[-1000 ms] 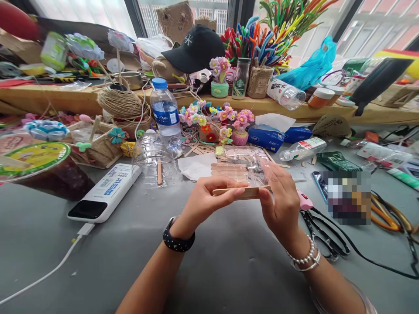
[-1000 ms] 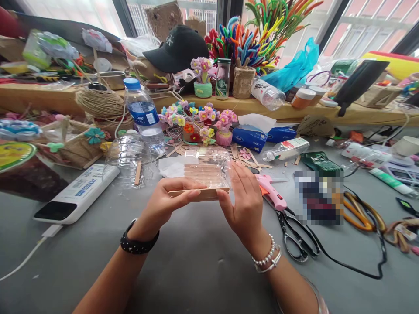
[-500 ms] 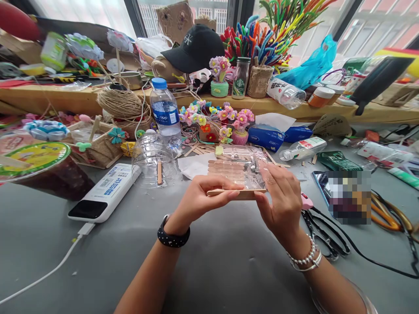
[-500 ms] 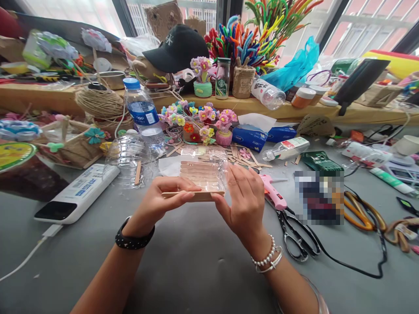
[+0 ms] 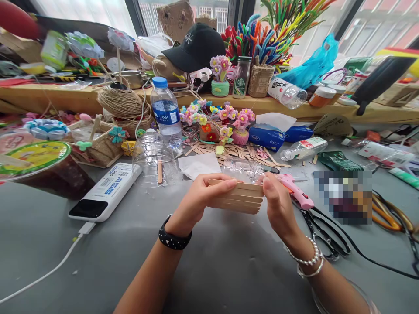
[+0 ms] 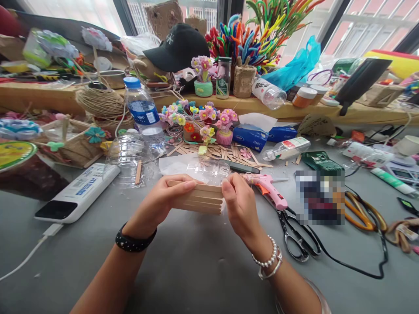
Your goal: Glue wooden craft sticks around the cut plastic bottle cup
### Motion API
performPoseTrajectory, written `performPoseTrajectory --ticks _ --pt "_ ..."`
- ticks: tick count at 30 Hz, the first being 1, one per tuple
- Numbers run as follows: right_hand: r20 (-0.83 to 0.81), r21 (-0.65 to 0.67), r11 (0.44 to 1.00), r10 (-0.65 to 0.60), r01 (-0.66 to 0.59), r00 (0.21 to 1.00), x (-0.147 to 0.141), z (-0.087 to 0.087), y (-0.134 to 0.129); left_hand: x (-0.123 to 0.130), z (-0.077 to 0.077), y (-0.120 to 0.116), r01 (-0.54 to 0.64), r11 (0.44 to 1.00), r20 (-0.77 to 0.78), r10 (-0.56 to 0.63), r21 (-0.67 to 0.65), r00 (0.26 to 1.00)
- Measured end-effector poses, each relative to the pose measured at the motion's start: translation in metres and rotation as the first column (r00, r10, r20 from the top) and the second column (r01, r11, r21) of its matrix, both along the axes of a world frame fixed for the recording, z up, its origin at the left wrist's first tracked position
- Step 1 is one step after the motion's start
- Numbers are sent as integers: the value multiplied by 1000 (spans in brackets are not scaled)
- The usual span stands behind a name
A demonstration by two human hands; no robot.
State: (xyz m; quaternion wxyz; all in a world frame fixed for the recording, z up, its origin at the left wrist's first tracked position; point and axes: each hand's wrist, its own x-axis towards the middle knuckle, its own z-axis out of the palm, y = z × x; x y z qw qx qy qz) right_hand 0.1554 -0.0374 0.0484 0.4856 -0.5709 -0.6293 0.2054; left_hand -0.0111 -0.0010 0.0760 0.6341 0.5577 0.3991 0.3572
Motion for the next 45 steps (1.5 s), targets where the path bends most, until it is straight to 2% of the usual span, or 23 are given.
performPoseTrajectory --ticks 5,11,25,35,38,40,42,45 --pt "-26 -51 999 -1 0 1000 1 -2 1 1 -2 2 44 996 40 -41 -76 998" --pt "-51 -103 995 -3 -3 999 1 -2 2 2 -3 1 44 994 41 -41 -95 998" --pt "-90 -124 990 53 -64 995 3 -4 5 3 -4 1 14 994 50 -9 -112 999" --pt "-87 -115 991 53 -63 995 2 -3 7 4 -6 2 33 994 55 -28 -101 998" --pt "-55 -120 992 43 -49 998 4 -5 7 6 -7 3 2 994 91 8 -110 996" --pt "-37 -96 995 5 -9 999 5 -6 8 6 -8 4 -42 988 151 65 -149 986" --pt "-26 -6 999 -36 36 999 7 -7 8 7 -10 4 -83 974 199 126 -212 972" --pt "55 174 985 -2 -8 998 9 -7 8 7 -12 5 -112 950 221 180 -291 958"
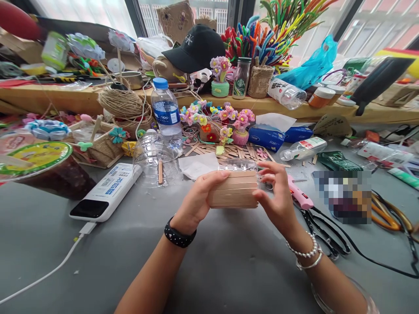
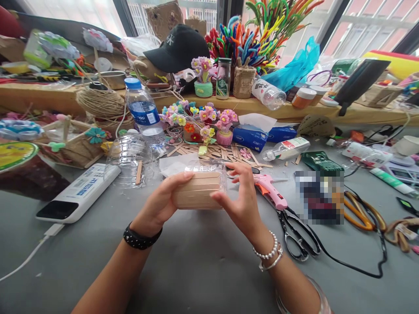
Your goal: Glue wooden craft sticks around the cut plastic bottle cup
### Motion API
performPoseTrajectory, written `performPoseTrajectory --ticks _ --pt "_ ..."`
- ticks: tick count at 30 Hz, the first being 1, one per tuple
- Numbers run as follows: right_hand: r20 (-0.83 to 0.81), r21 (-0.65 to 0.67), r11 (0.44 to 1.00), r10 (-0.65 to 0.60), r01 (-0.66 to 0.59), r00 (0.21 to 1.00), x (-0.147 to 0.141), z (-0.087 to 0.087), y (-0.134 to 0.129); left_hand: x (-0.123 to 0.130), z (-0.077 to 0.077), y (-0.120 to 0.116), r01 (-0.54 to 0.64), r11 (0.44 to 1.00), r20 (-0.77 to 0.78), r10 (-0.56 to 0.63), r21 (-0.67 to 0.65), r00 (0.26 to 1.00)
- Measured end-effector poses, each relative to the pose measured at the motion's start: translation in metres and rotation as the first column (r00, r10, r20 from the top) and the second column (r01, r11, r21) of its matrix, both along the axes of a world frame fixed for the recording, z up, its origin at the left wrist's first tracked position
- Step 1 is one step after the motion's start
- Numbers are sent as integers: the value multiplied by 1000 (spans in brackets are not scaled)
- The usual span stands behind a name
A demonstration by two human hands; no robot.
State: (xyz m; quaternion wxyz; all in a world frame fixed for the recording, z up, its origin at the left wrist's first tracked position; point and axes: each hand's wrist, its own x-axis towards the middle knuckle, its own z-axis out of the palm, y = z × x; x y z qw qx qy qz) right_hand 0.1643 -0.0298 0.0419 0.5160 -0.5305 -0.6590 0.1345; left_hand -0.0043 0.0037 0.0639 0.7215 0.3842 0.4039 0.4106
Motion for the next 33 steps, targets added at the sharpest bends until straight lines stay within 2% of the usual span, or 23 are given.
performPoseTrajectory --ticks 3,6,14,19,33 --pt "163 91 991 80 -96 983 0 2 0 0 -2 0 -13 999 30 15 -53 999" --pt "236 100 984 123 -150 964 -1 3 0 1 -2 0 -28 995 68 35 -97 997" --pt "169 74 984 145 -160 975 -6 -1 0 4 1 -1 -24 987 116 43 -157 992" --pt "155 73 987 130 -143 979 -8 -2 1 4 0 -1 -48 991 89 60 -129 994" --pt "214 87 991 82 -103 973 -11 -2 -2 4 -1 1 -55 994 135 68 -99 989"
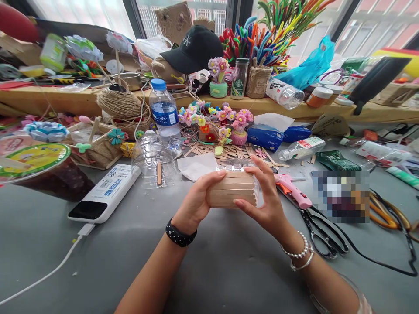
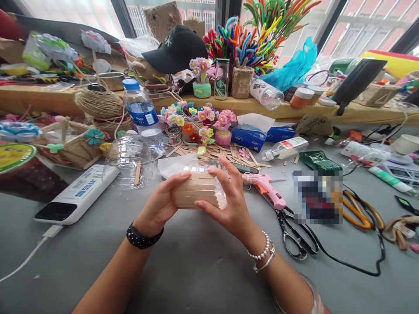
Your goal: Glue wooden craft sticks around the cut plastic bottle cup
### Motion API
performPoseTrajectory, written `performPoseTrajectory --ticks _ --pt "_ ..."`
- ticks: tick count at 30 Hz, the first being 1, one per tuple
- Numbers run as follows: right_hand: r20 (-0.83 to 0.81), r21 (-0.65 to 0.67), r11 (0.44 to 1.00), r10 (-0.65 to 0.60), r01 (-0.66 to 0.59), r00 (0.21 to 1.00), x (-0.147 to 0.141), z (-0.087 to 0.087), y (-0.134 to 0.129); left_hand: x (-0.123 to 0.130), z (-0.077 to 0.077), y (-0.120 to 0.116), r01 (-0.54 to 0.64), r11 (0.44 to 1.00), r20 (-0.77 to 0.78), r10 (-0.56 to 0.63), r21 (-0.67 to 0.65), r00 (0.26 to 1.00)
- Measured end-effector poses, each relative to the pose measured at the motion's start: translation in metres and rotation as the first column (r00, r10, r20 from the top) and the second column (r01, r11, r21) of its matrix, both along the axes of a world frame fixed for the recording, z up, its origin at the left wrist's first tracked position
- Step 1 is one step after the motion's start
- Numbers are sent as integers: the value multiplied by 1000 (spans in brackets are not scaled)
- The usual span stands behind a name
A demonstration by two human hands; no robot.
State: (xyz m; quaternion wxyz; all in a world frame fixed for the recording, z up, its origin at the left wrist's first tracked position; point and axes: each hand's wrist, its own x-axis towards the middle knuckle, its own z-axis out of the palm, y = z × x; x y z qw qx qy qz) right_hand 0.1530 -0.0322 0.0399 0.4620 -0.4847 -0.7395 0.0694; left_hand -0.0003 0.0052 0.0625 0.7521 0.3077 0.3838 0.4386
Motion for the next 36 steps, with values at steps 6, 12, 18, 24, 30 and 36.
performPoseTrajectory --ticks 6,12,18,24,30,36 --pt "5 -49 998 35 -35 999 2 1 0 -3 -5 9 -9 998 29 11 -67 1000" --pt "-68 -121 988 84 -91 994 7 0 2 -10 -12 19 -3 998 162 14 -67 987" --pt "-90 -105 988 101 -111 991 8 2 2 -11 -17 20 29 997 174 -17 -64 985" --pt "-103 -99 979 167 -178 980 10 7 -1 -11 -19 21 53 995 288 -27 -86 957" --pt "-191 -48 977 193 -206 962 8 6 -1 -9 -19 19 71 991 360 -24 -117 933" --pt "-246 -86 971 196 -223 949 9 7 -2 -8 -19 19 77 988 376 -20 -137 926"
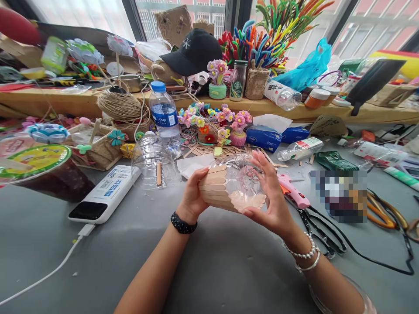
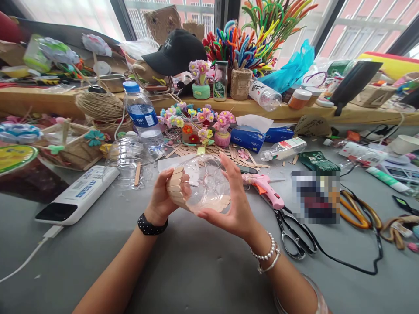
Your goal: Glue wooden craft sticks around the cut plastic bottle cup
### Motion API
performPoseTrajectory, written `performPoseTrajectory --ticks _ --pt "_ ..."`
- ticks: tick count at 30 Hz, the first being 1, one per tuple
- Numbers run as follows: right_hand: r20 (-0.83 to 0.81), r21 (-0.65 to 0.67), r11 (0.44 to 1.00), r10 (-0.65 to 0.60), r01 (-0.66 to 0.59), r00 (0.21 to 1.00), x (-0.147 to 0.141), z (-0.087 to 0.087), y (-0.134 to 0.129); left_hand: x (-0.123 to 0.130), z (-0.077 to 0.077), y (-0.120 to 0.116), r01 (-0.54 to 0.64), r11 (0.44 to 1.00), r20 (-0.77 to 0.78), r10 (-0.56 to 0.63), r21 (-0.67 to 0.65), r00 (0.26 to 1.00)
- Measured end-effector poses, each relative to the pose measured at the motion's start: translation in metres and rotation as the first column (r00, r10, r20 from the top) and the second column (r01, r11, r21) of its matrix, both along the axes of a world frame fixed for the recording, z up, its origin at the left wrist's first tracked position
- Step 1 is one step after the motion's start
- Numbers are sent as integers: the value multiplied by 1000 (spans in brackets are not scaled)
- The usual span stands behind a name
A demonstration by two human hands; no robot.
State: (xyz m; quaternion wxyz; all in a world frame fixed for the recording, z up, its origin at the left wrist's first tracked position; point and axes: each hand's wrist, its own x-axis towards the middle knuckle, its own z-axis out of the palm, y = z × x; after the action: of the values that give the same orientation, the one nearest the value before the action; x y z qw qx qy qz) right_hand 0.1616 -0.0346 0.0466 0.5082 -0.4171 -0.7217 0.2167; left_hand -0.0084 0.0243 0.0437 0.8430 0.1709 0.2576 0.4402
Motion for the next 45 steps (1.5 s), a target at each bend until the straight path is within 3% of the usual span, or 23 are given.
performPoseTrajectory --ticks 7,11,14,21,24,28,31,35,39,42,45 --pt "33 81 990 -119 116 992 -2 3 0 2 5 -1 -70 996 -61 73 48 995" --pt "13 149 960 -243 239 970 -4 3 -1 3 5 -2 -196 971 -158 216 135 964" --pt "52 219 923 -335 316 941 -4 1 1 3 4 -3 -222 959 -186 254 178 949" --pt "105 198 958 -230 206 968 0 -5 7 4 -2 -1 -131 969 -183 170 210 968" --pt "155 206 956 -242 209 958 -1 -7 7 5 -5 1 -112 969 -185 154 222 971" --pt "97 114 946 -313 302 945 -2 -8 7 2 -2 0 -110 927 -258 211 358 943" --pt "-39 -20 936 -352 351 935 -2 -9 8 2 4 -6 -88 852 -362 310 516 879" --pt "-181 -239 955 -222 176 958 -3 -12 9 9 12 -17 -21 731 -471 461 682 752" --pt "-293 -327 945 -127 26 948 -8 -16 9 19 10 -27 77 707 -483 395 703 781" --pt "-419 -368 930 -146 -20 896 -10 -20 11 25 9 -34 92 686 -450 364 721 815" --pt "-508 -392 919 -178 -42 843 -9 -24 13 27 14 -38 119 711 -429 273 693 861"
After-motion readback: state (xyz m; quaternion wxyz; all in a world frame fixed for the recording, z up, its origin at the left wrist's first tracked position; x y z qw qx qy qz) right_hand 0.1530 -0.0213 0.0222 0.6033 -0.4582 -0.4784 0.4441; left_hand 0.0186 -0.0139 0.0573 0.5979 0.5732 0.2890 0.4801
